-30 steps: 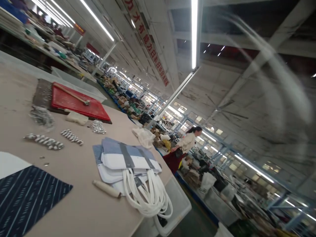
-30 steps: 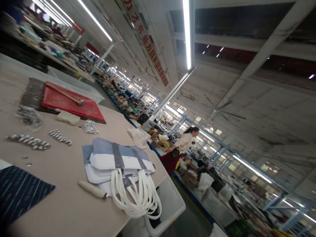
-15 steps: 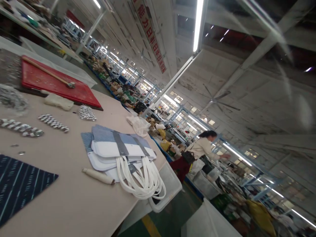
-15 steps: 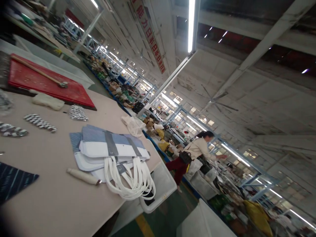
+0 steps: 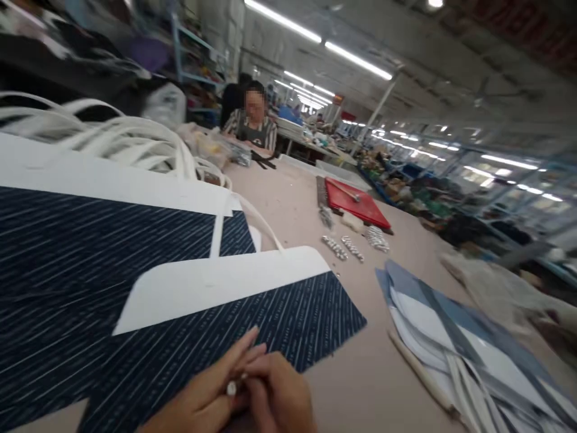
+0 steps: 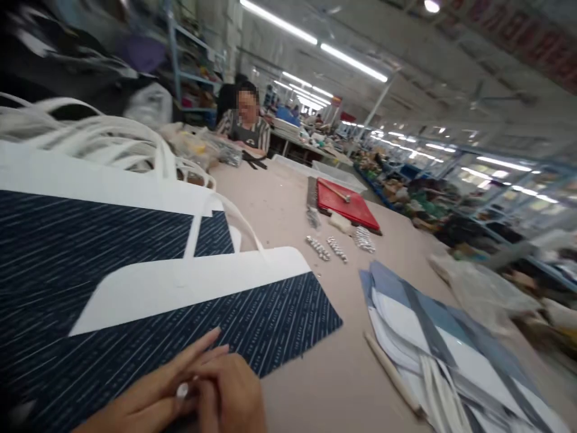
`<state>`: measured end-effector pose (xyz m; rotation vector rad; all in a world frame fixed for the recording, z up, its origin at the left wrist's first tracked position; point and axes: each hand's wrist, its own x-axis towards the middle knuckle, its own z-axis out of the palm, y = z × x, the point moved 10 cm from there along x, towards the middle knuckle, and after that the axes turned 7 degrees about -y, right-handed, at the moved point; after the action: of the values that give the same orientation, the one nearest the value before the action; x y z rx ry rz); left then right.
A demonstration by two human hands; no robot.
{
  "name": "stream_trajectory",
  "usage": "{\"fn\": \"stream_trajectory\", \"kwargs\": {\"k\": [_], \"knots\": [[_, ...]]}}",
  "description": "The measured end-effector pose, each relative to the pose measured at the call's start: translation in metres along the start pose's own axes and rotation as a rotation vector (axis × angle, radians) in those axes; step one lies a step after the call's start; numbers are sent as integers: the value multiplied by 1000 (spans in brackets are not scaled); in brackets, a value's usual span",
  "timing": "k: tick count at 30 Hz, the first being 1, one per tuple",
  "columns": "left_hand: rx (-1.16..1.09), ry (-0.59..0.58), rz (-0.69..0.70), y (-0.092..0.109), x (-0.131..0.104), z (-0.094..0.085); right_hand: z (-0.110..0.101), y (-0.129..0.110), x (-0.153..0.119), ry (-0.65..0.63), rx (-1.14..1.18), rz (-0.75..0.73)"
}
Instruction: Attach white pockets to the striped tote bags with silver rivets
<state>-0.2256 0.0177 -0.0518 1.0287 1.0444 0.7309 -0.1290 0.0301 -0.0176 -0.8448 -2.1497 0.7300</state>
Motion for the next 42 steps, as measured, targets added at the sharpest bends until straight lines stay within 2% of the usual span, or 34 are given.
{"fn": "stream_trajectory", "kwargs": {"k": [2,3,6,9,12,16,19,21,25,29,33,35,39,42], "knots": [[-95,55,-41,6,-13,-19,-11,6,19,-24,98,82],[-128,78,-47,11,-15,-27,-18,7,26,-38,73,100],[-95,216,0,32,-15,-62,-30,6,46,-76,-192,35],[148,421,82,58,-17,-109,-15,13,65,-150,-502,-56],[513,532,118,82,-15,-135,2,26,69,-223,-633,-69],[1006,493,56,95,12,-130,10,24,45,-344,-593,-77],[1163,426,-9,95,45,-123,11,19,26,-494,-477,-33],[1213,383,-44,96,68,-121,4,22,22,-540,-350,69],[1308,294,-125,101,105,-119,-16,41,31,-441,-118,278],[1347,199,-184,106,128,-122,-22,54,37,-333,8,322],[1334,100,-212,109,139,-125,-27,63,36,-280,56,381],[1320,19,-206,110,141,-119,-33,63,36,-258,59,405],[1254,-173,-157,107,137,-96,-49,58,37,-201,55,405],[1176,-297,-136,98,133,-79,-49,63,35,-183,65,418]]}}
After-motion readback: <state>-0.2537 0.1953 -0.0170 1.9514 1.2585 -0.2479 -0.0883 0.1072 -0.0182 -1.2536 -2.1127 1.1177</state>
